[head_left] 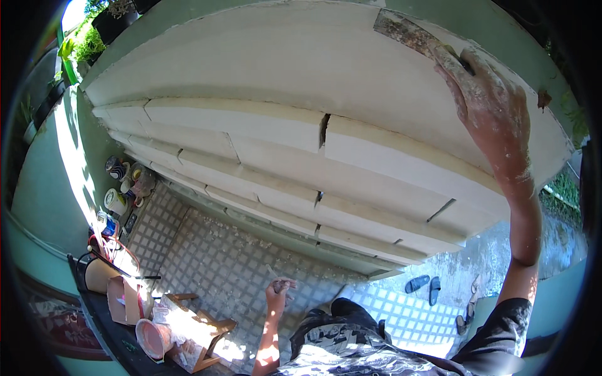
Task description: Applying and smoothing plaster or filler into cracks on a wall surface.
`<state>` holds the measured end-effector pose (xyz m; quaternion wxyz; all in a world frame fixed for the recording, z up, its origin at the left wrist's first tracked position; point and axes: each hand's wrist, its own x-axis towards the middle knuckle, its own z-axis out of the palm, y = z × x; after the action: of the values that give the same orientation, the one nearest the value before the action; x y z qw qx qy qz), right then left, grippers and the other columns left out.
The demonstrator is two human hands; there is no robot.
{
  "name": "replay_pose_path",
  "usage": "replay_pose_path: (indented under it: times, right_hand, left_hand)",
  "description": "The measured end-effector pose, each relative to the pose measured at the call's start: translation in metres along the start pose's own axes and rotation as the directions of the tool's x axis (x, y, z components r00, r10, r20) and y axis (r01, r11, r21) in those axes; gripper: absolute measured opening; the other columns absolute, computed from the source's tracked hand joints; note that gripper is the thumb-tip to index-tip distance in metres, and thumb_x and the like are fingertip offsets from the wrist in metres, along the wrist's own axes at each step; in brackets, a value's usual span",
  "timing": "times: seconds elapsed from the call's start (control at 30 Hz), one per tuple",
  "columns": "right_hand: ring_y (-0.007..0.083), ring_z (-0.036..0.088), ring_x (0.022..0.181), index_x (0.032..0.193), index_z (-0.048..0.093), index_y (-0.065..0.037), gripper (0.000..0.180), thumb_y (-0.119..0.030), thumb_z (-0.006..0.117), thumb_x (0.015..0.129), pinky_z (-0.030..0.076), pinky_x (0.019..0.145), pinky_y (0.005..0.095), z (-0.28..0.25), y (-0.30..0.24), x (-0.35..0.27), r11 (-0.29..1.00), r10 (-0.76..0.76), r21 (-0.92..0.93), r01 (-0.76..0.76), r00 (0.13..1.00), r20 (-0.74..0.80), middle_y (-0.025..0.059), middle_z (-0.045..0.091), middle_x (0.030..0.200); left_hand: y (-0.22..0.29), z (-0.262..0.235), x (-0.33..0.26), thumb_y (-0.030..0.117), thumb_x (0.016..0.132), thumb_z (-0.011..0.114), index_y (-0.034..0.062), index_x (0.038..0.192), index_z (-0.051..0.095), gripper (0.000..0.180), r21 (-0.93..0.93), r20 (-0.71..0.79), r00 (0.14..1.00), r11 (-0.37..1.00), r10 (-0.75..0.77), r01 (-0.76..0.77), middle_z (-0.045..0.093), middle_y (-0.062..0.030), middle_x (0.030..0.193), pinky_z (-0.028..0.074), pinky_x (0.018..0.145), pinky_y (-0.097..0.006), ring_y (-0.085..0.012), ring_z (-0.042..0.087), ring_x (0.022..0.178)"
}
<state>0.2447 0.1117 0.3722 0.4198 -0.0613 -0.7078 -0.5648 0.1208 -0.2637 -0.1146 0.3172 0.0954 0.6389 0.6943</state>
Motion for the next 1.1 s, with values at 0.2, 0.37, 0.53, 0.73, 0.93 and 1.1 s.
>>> replay_pose_path:
  times: [0.2, 0.37, 0.53, 0.73, 0.93, 1.1]
  right_hand:
    - [0.0261, 0.068, 0.076, 0.121, 0.068, -0.021, 0.030, -0.023, 0.066, 0.091, 0.055, 0.061, 0.0340, -0.013, -0.003, -0.002, 0.978, 0.122, 0.157, -0.136, 0.988, 0.093, 0.0099, 0.068, 0.101]
    - [0.0251, 0.063, 0.073, 0.120, 0.067, -0.013, 0.029, -0.017, 0.064, 0.091, 0.051, 0.062, 0.0357, -0.113, -0.026, -0.020, 0.839, 0.346, 0.162, -0.520, 0.738, 0.579, 0.0078, 0.064, 0.095]
    - [0.0250, 0.062, 0.078, 0.120, 0.066, -0.002, 0.029, -0.007, 0.062, 0.092, 0.051, 0.066, 0.0358, -0.117, -0.067, -0.034, 0.634, 0.551, 0.393, -0.666, 0.746, 0.374, 0.0153, 0.062, 0.096]
    - [0.0204, 0.063, 0.088, 0.114, 0.068, 0.003, 0.027, 0.002, 0.067, 0.087, 0.052, 0.067, 0.0272, -0.052, -0.105, -0.044, 0.448, 0.770, 0.372, -0.813, 0.562, 0.302, 0.0151, 0.058, 0.112]
    - [0.0227, 0.063, 0.092, 0.115, 0.070, -0.002, 0.029, 0.001, 0.069, 0.085, 0.054, 0.076, 0.0331, -0.013, -0.146, -0.025, 0.488, 0.807, 0.292, -0.822, 0.553, 0.209, 0.0156, 0.061, 0.110]
    - [0.0244, 0.061, 0.096, 0.123, 0.065, -0.002, 0.032, -0.002, 0.064, 0.090, 0.052, 0.082, 0.0345, -0.013, -0.159, 0.003, 0.369, 0.846, 0.261, -0.892, 0.439, 0.303, 0.0173, 0.053, 0.116]
  left_hand:
    - [-0.003, -0.007, 0.000, 0.003, 0.093, 0.057, 0.0041, 0.102, 0.061, 0.011, -0.021, -0.025, 1.000, 1.000, 0.014, -0.014, 0.071, -0.0084, 0.094, 0.053, 0.051, -0.023, -0.0138, 0.068, 0.081]
    - [-0.004, -0.018, 0.001, 0.003, 0.094, 0.056, 0.0025, 0.108, 0.059, 0.014, -0.087, -0.052, 0.998, 0.996, 0.026, -0.030, 0.070, -0.0115, 0.096, 0.055, 0.052, -0.025, -0.0172, 0.069, 0.082]
    - [0.001, -0.028, 0.009, 0.004, 0.096, 0.054, 0.0009, 0.109, 0.058, 0.014, -0.145, -0.193, 0.981, 0.988, 0.026, -0.055, 0.069, -0.0141, 0.096, 0.058, 0.057, -0.028, -0.0200, 0.069, 0.082]
    - [0.021, -0.035, 0.061, 0.008, 0.097, 0.054, 0.0003, 0.111, 0.055, 0.016, -0.188, -0.318, 0.947, 0.976, 0.043, -0.107, 0.067, -0.0142, 0.094, 0.061, 0.060, -0.034, -0.0236, 0.069, 0.074]
    - [0.080, -0.029, 0.143, 0.006, 0.097, 0.053, 0.0017, 0.111, 0.053, 0.014, -0.151, -0.439, 0.892, 0.970, 0.106, -0.190, 0.061, -0.0089, 0.078, 0.055, 0.048, -0.029, -0.0194, 0.064, 0.060]
    - [0.136, -0.022, 0.196, 0.004, 0.098, 0.051, 0.0012, 0.112, 0.054, 0.015, 0.017, -0.253, 0.882, 0.913, 0.397, -0.407, 0.050, -0.0047, 0.061, 0.032, 0.033, -0.026, -0.0094, 0.041, 0.037]
